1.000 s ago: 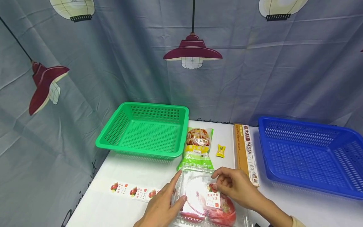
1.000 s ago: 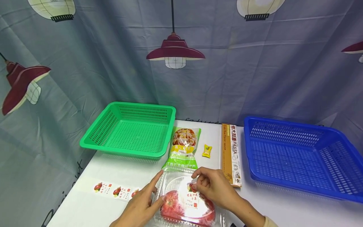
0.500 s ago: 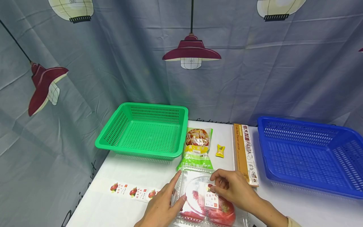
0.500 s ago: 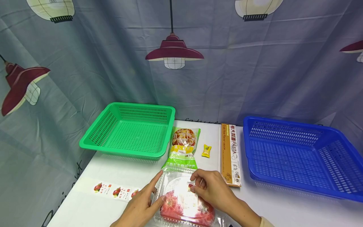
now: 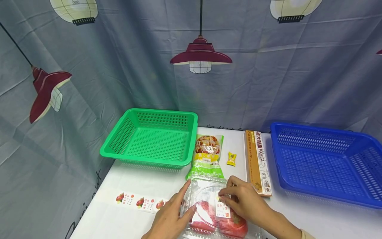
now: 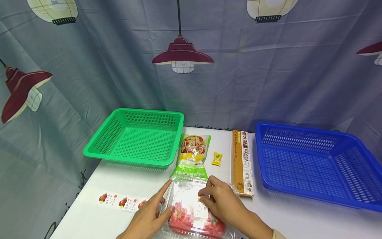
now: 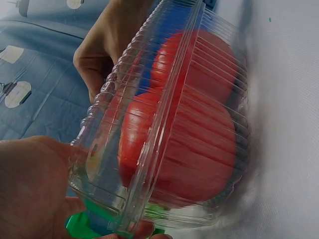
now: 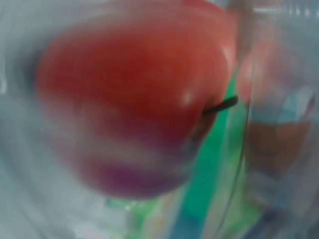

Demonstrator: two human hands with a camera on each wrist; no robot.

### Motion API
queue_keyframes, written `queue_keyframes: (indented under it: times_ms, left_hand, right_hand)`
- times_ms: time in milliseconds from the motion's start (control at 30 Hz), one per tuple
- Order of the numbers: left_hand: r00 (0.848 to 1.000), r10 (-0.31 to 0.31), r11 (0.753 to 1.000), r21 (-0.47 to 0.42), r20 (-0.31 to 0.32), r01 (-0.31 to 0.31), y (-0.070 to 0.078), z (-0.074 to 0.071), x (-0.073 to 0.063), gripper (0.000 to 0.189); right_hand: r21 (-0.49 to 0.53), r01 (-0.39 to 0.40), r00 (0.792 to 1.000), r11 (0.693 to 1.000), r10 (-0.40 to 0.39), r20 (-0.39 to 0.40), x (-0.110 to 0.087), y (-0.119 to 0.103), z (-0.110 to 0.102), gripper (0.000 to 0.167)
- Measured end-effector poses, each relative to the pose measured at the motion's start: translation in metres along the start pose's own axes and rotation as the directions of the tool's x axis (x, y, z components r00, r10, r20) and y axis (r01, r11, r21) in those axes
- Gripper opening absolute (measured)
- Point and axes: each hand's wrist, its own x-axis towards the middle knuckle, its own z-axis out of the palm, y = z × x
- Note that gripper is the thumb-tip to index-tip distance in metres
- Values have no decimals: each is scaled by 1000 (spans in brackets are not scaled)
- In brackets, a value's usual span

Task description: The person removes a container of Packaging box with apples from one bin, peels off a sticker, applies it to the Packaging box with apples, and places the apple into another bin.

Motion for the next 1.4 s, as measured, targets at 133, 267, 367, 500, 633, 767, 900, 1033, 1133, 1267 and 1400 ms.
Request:
queue_keyframes:
  times_ms: [133,267,367,500,633,767,900,1033,1133,1267,1400]
  left_hand:
    - [1000,-2,1000,-10,5,3,0,0,0,70]
    - [1000,-7,1000,-18,11,7,0,0,0,70]
    - [1000,-9,1000,-14,11,9,1,0,0,69]
    - [1000,-13,1000,-10,8,14,1,-1,0,70]
    - [1000,-21,1000,-12,4,21,2,-1,1,70]
    - [999,-35,999,-34,14,35,2,-2,1,70]
    - [999,-43,997,-60,23,44,0,-2,1,68]
    - [1000,-24,998,-62,10,25,-1,-2,0,68]
    - [1000,-9,997,-80,11,10,-2,-1,0,68]
    - [999,9,991,-130,33,-5,-3,0,-1,69]
    - [998,9,984,-175,56,1,-3,0,-1,69]
  right_hand:
    - [-204,47,998,978,-37,54,-3,-7,-2,28]
    - [-355,33,996,934,-2,88,-8,-11,-6,53]
    - [-395,3,998,919,24,65,-13,-10,-8,54]
    - [-417,-50,998,907,57,3,-20,-6,-11,45]
    - [-419,-69,997,905,71,-12,-24,-4,-12,43]
    - [-415,-50,999,908,44,-24,-25,-1,-11,42]
    - [-380,-65,998,923,60,-24,-24,-1,-13,38]
    - [-338,-94,996,936,92,-20,-25,-4,-15,35]
    - [-308,-101,995,946,95,-34,-27,-4,-17,33]
    - [-265,-119,991,957,98,-91,-31,-3,-20,30]
    - [-209,-147,978,967,111,-175,-35,-2,-22,28]
